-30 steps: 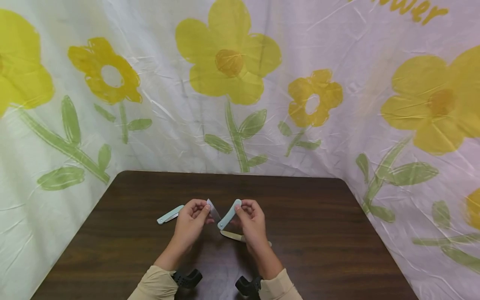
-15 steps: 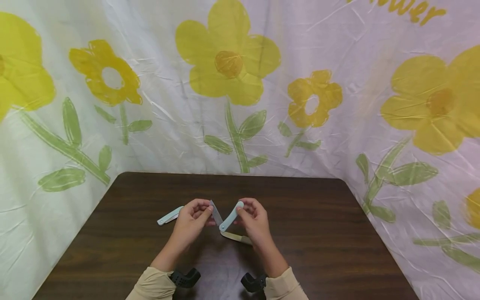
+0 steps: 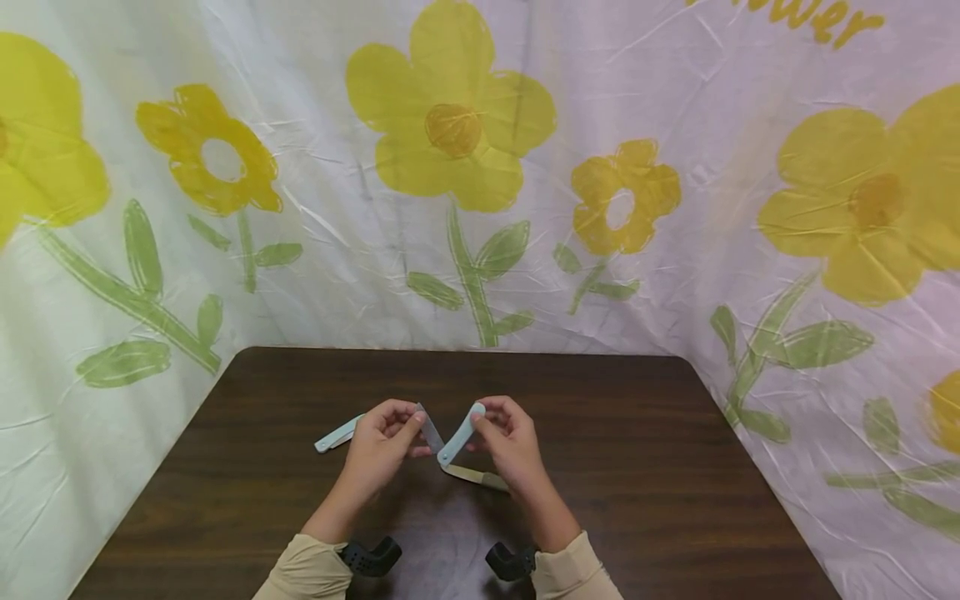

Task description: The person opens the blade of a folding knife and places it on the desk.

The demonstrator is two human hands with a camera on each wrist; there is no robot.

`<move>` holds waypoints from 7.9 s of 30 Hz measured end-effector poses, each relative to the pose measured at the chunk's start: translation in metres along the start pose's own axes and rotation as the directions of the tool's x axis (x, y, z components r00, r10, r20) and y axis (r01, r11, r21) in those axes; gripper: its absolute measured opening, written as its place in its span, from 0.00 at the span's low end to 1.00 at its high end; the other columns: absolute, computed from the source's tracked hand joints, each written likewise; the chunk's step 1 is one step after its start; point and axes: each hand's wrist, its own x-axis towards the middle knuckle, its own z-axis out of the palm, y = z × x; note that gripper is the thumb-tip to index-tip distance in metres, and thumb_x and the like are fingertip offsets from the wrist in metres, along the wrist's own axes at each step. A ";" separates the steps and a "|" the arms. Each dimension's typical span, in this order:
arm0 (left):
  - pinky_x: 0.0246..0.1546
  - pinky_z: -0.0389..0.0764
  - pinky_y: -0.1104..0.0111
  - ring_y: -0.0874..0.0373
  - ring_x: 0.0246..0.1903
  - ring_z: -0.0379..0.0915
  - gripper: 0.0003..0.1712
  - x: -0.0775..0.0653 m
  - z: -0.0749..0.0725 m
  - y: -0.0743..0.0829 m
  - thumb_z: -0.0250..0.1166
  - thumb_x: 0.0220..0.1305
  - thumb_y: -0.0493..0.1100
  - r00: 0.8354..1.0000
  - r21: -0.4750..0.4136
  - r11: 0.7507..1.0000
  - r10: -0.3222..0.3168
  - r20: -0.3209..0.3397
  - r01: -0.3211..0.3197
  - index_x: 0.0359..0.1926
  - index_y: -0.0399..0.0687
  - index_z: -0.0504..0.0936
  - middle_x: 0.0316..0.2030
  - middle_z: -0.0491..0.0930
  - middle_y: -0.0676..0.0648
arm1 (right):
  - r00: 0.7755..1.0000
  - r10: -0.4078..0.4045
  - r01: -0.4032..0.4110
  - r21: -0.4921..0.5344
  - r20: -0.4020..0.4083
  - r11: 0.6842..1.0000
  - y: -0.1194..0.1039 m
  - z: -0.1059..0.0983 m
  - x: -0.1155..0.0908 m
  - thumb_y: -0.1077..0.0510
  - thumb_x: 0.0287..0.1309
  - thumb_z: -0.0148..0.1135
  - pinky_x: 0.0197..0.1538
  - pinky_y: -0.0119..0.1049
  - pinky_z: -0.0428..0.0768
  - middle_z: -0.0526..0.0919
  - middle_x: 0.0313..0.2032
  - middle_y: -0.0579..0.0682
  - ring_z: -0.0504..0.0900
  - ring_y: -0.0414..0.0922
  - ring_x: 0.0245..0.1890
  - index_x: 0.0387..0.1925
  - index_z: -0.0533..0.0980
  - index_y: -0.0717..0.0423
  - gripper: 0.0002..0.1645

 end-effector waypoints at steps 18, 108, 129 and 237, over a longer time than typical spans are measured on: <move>0.33 0.92 0.57 0.57 0.34 0.81 0.07 0.008 -0.003 -0.007 0.61 0.75 0.27 0.991 -0.169 0.983 0.054 -0.122 -0.074 0.47 0.21 0.75 0.36 0.78 0.43 | 1.000 0.015 -0.015 0.000 0.008 1.000 -0.003 -0.012 0.000 0.67 0.74 0.60 0.35 0.41 0.91 0.84 0.38 0.49 0.89 0.46 0.36 0.51 0.69 0.69 0.11; 0.42 0.92 0.57 0.55 0.39 0.77 0.07 0.020 0.045 -0.019 0.59 0.78 0.32 0.916 -0.590 0.792 -0.103 -0.388 -0.160 0.49 0.32 0.69 0.40 0.74 0.44 | 0.890 0.088 0.201 0.559 -0.447 0.804 0.000 0.031 0.007 0.69 0.69 0.66 0.41 0.37 0.92 0.82 0.38 0.49 0.88 0.41 0.32 0.42 0.75 0.56 0.08; 0.43 0.92 0.53 0.53 0.40 0.86 0.08 0.024 0.003 -0.021 0.62 0.77 0.33 0.982 -0.349 0.936 -0.108 -0.154 0.048 0.51 0.35 0.73 0.43 0.79 0.43 | 0.995 0.062 -0.059 0.045 -0.076 0.997 0.002 -0.025 0.005 0.67 0.67 0.69 0.45 0.45 0.92 0.86 0.36 0.49 0.92 0.45 0.36 0.44 0.75 0.62 0.10; 0.42 0.84 0.68 0.53 0.43 0.86 0.15 0.044 -0.054 0.001 0.67 0.74 0.37 0.923 0.378 0.921 -0.062 0.380 -0.094 0.56 0.34 0.79 0.47 0.85 0.35 | 0.993 0.114 -0.117 0.066 0.038 0.991 0.021 0.059 0.019 0.65 0.71 0.66 0.51 0.49 0.91 0.85 0.40 0.48 0.88 0.42 0.40 0.53 0.77 0.68 0.14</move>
